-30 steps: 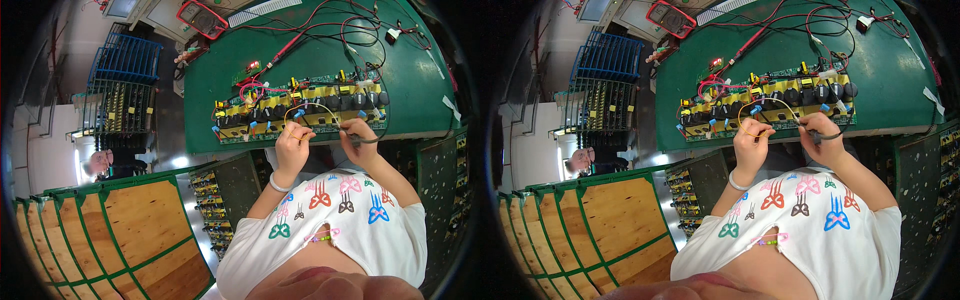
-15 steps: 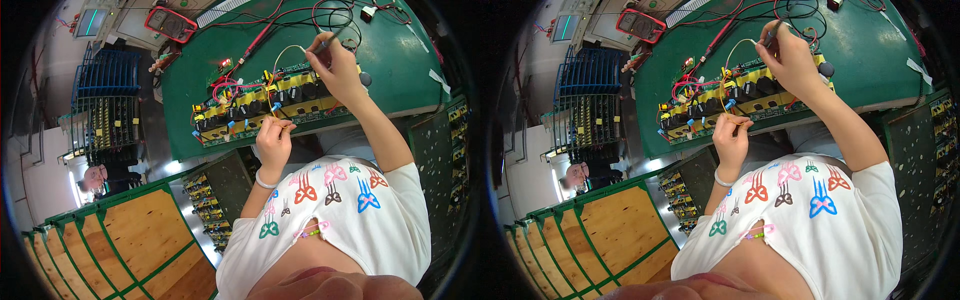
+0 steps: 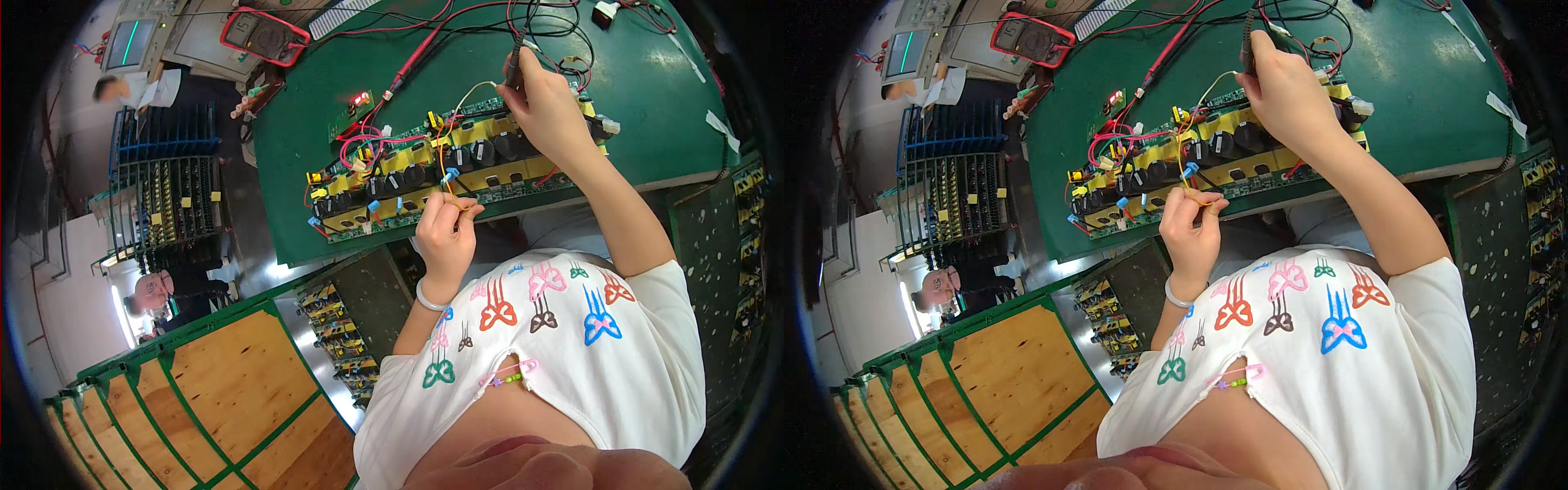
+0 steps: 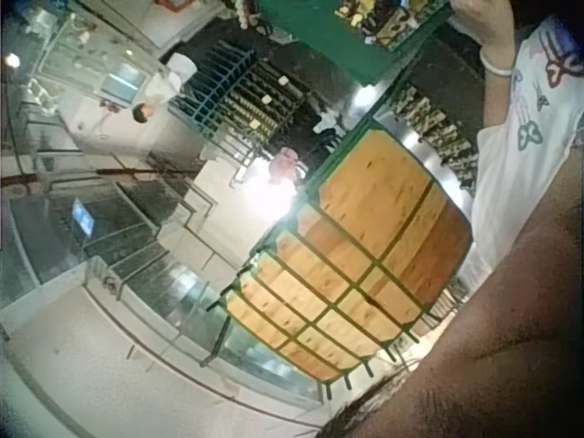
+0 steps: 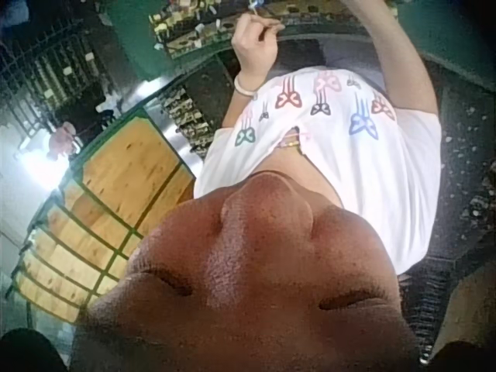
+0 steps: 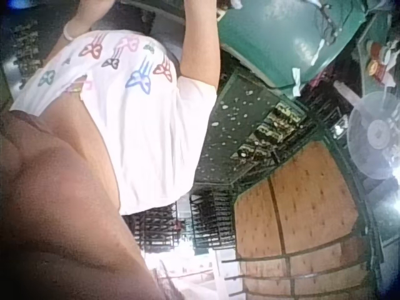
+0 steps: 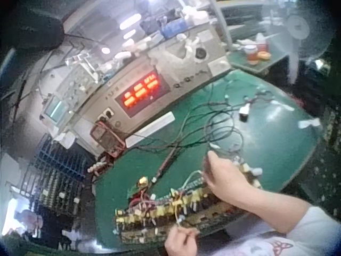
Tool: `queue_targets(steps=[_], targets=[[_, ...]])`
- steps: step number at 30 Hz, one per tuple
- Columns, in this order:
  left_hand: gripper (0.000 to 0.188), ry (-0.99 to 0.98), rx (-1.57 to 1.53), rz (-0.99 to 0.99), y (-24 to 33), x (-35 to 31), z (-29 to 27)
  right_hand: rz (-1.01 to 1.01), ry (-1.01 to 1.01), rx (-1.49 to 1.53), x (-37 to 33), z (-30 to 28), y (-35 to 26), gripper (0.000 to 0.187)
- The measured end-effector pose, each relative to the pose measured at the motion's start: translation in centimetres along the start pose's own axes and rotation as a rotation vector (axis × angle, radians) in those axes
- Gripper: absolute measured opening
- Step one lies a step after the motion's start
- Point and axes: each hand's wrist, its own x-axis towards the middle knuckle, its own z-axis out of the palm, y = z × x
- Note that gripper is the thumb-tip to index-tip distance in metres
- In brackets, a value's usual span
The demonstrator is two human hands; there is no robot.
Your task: Testing and inspecting electronic circuit boards using a multimeter and testing station.
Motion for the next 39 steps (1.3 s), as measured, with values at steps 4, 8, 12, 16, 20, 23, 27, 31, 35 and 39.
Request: queue_targets(steps=[4,8,12,16,20,23,27,31,35,39], targets=[[0.014,0.001,0.006,-0.018,-0.1,-0.1,0.0,-0.010,0.008,-0.001,0.2,0.0,-0.1,0.022],[0.012,-0.003,-0.012,0.006,-0.3,0.0,0.0,0.004,-0.019,0.001,0.2,0.0,-0.2,0.027],[0.012,-0.007,-0.026,-0.002,-0.4,0.0,-0.1,0.035,-0.047,-0.047,0.1,0.1,-0.2,0.029],[0.012,-0.006,-0.028,-0.023,-0.1,0.1,-0.2,-0.003,-0.037,-0.078,0.1,0.3,-0.2,0.033],[0.011,0.001,-0.026,-0.005,0.0,0.2,-0.3,-0.007,-0.045,-0.081,-0.1,0.4,-0.2,0.032],[0.011,-0.004,-0.017,-0.005,0.0,0.2,-0.3,-0.009,-0.050,-0.093,-0.1,0.4,-0.2,0.030],[0.011,0.002,-0.017,-0.005,-0.1,0.1,-0.2,-0.006,-0.053,-0.067,0.0,0.4,-0.4,0.029],[0.011,-0.003,-0.017,-0.004,-0.1,0.1,-0.2,0.039,-0.060,0.122,-0.1,-0.1,-0.9,0.024],[0.011,-0.004,-0.020,-0.008,0.0,0.2,-0.2,0.070,-0.010,0.191,-0.1,-0.2,-1.4,0.019],[0.013,-0.005,-0.028,-0.007,0.0,0.1,-0.2,0.002,0.070,0.178,0.1,-0.4,-1.1,0.018]])
